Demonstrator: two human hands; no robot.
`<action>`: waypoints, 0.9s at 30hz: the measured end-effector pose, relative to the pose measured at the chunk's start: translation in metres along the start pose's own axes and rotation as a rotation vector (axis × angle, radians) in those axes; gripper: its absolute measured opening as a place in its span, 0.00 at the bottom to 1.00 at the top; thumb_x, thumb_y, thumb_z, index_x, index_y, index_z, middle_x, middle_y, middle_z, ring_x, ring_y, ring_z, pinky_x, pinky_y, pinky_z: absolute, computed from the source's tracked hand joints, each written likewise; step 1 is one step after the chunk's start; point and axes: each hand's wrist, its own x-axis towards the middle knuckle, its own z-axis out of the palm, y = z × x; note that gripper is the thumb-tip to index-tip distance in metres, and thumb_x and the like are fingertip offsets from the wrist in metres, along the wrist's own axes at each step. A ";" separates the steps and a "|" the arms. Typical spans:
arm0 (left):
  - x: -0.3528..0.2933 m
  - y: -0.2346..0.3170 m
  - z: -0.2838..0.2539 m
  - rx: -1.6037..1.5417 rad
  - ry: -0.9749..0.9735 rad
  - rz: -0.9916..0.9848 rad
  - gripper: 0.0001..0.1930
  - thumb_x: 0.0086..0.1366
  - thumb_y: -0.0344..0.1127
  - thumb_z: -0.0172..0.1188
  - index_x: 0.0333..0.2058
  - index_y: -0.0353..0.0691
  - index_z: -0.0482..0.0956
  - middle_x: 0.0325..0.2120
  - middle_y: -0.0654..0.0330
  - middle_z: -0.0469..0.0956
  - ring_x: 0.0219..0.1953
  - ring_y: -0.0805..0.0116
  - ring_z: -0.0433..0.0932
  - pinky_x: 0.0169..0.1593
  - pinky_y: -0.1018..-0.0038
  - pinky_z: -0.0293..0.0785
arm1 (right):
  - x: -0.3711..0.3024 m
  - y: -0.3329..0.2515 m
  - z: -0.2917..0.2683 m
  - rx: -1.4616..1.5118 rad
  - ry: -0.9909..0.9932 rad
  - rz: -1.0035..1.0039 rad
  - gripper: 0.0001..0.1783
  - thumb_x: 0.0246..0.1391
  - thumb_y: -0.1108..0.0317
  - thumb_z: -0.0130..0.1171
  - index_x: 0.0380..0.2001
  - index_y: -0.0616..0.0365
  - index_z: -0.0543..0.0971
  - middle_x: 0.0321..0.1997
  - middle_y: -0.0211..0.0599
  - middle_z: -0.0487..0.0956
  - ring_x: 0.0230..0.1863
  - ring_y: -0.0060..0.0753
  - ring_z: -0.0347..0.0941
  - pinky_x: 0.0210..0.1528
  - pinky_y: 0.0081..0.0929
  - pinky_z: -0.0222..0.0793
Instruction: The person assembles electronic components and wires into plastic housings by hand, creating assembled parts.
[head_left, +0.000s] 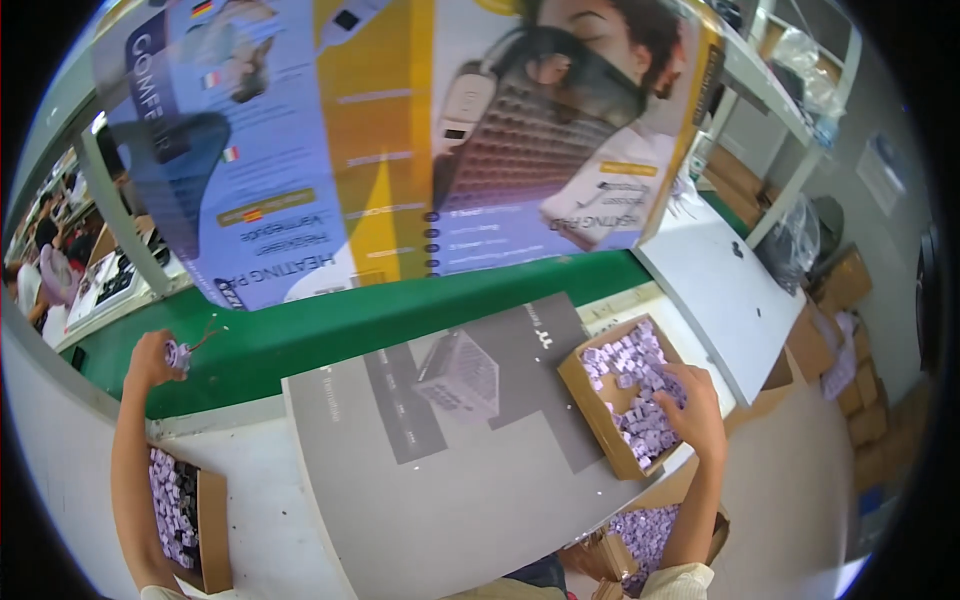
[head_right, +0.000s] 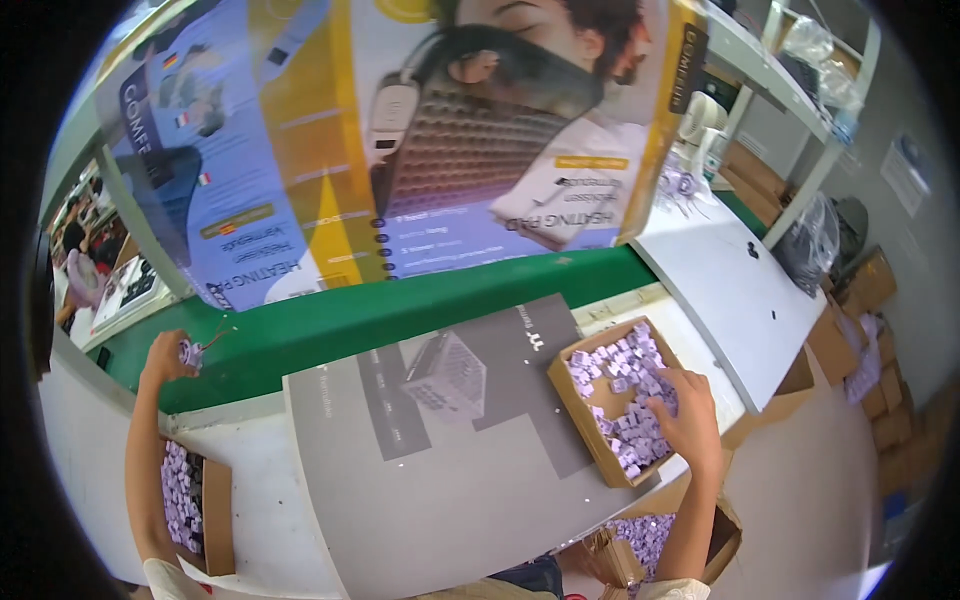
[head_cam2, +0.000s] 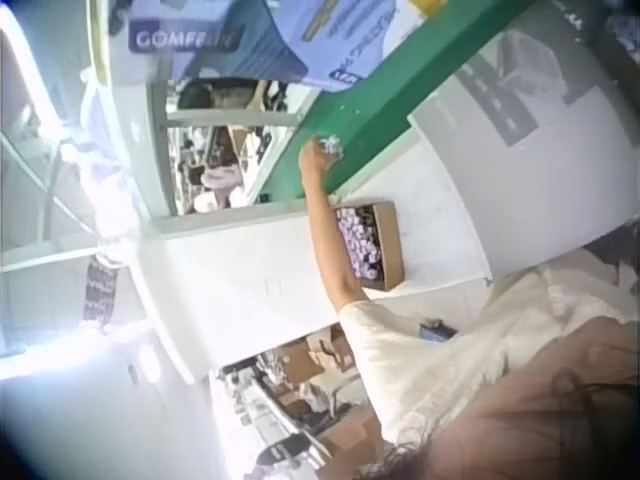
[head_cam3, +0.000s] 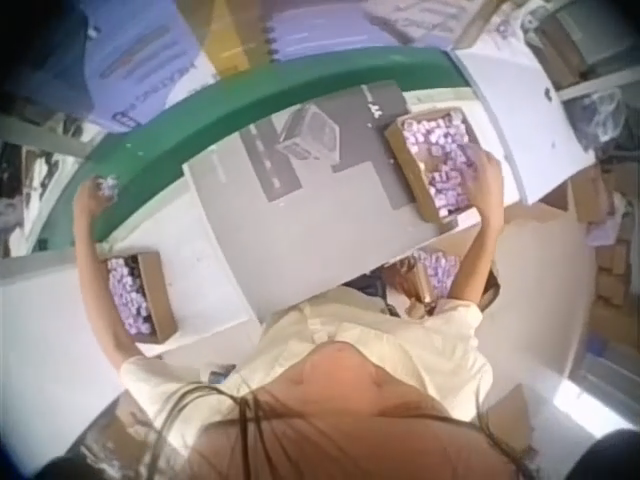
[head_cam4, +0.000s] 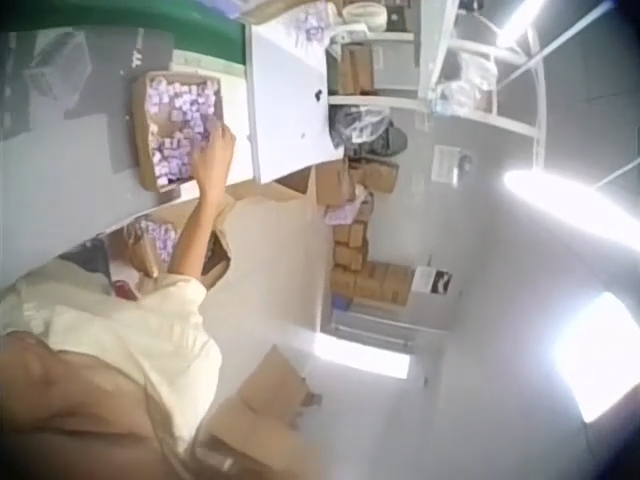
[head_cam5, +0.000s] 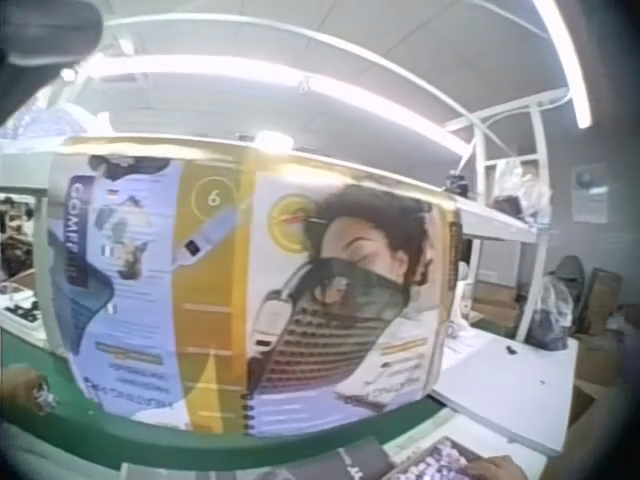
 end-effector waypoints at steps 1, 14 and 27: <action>0.009 -0.006 0.010 -0.043 -0.062 -0.049 0.38 0.27 0.40 0.82 0.44 0.42 0.78 0.39 0.52 0.79 0.46 0.49 0.77 0.50 0.59 0.75 | -0.001 0.003 -0.001 -0.008 0.007 0.018 0.23 0.44 0.73 0.69 0.47 0.60 0.79 0.50 0.45 0.79 0.56 0.51 0.68 0.60 0.40 0.65; 0.019 0.130 -0.051 -0.118 0.038 0.111 0.27 0.51 0.46 0.74 0.47 0.39 0.78 0.41 0.51 0.82 0.45 0.51 0.80 0.46 0.59 0.76 | 0.053 0.005 0.037 -0.427 0.011 0.063 0.27 0.38 0.71 0.71 0.46 0.56 0.78 0.36 0.44 0.80 0.42 0.50 0.74 0.44 0.43 0.71; -0.108 0.366 -0.096 -0.607 -0.158 0.341 0.15 0.58 0.44 0.70 0.34 0.38 0.83 0.31 0.57 0.85 0.34 0.60 0.84 0.36 0.69 0.78 | 0.050 -0.005 0.028 -0.520 0.066 -0.011 0.21 0.43 0.73 0.64 0.45 0.61 0.77 0.31 0.44 0.79 0.33 0.49 0.76 0.36 0.44 0.71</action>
